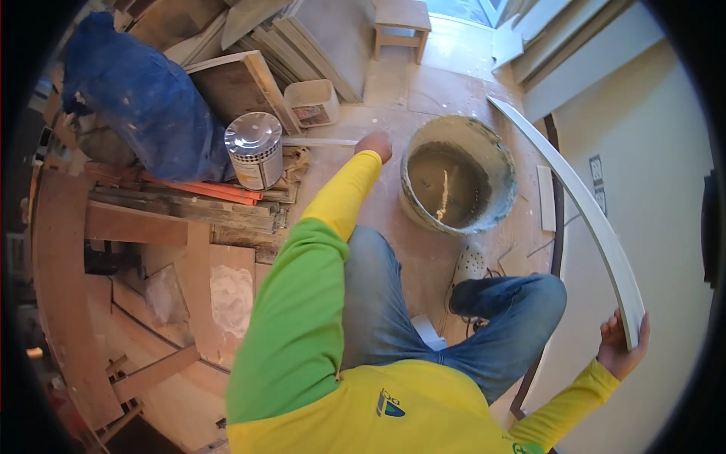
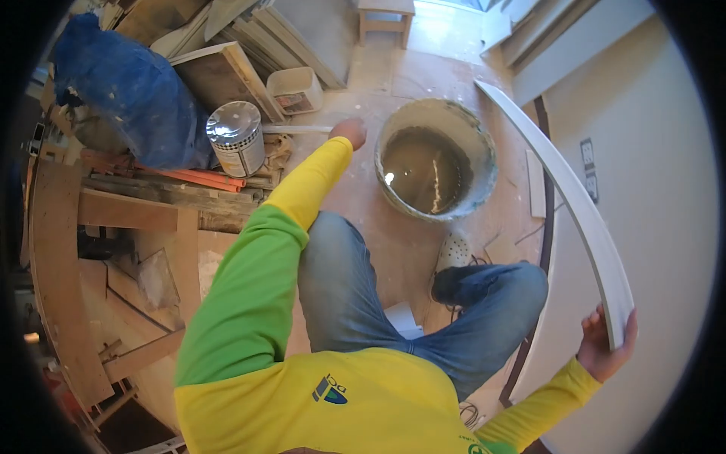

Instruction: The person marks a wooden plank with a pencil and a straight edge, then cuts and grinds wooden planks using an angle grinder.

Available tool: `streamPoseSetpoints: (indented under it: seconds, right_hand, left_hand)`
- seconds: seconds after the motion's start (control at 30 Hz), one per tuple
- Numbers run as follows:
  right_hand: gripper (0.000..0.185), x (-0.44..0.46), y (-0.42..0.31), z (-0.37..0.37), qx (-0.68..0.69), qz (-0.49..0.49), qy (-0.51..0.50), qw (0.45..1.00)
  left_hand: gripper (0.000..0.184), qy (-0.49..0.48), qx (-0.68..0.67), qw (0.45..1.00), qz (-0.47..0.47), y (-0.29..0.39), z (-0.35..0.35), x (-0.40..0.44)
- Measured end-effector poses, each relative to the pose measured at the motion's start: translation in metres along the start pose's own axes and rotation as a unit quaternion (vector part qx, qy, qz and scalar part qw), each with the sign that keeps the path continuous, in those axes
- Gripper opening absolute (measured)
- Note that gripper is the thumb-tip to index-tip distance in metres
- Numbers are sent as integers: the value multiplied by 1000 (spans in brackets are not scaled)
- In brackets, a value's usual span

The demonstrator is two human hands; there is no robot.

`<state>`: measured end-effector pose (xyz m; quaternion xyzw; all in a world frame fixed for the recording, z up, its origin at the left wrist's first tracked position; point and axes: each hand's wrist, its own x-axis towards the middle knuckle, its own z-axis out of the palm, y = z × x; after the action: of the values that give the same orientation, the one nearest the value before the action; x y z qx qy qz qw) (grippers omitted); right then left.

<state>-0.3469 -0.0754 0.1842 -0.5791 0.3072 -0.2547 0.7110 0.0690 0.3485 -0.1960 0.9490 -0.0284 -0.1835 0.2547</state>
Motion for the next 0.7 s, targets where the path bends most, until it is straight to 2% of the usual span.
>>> streamPoseSetpoints:
  seconds: [0.03, 0.07, 0.13, 0.17, 0.2, 0.23, 0.27, 0.3, 0.37, 0.4, 0.47, 0.57, 0.7]
  right_hand:
    - [48, 2, 0, 0, -4, 0, 15, 1000]
    - [48, 4, -1, -1, -3, 1, 6, 1000]
    - [49, 4, -4, -1, -34, 5, 22, 999]
    - [49, 4, -4, 1, -37, 6, 22, 999]
    - [50, 1, -4, 8, -43, -3, 49, 998]
    - [50, 1, -5, 12, -49, -10, 75, 996]
    - [50, 3, -6, 11, -53, -4, 68, 996]
    - [51, 4, -6, 8, -55, -11, 55, 997]
    - [51, 7, -6, 8, -54, -9, 67, 996]
    - [51, 13, -9, -3, -54, -5, 54, 997]
    - [61, 28, -14, -38, 66, 32, -96, 993]
    - [59, 27, -15, -29, 78, 40, -89, 992]
    - [62, 27, -15, -38, 102, 68, -96, 988]
  left_hand:
    - [40, -55, 181, 982, -17, 3, -9, -10]
    - [40, -50, 179, 982, -25, -7, -3, -12]
    - [37, 2, 352, 930, 104, -23, 18, -7]
    - [40, -103, 397, 909, 80, -27, 23, 3]
    - [40, -106, 395, 909, 79, -35, 32, 6]
    - [39, -61, 408, 907, 86, -47, 41, 5]
    - [38, -17, 421, 902, 89, -62, 47, 2]
    - [38, -22, 422, 903, 77, -69, 50, 1]
    - [43, 47, 536, 843, -26, -75, 52, 6]
    - [43, 46, 536, 842, -40, -88, 52, 7]
    - [52, 26, 545, 833, -93, -114, 54, 11]
    - [53, 27, 543, 831, -115, -109, 19, -11]
    - [56, 1, 516, 840, -168, -138, 15, -12]
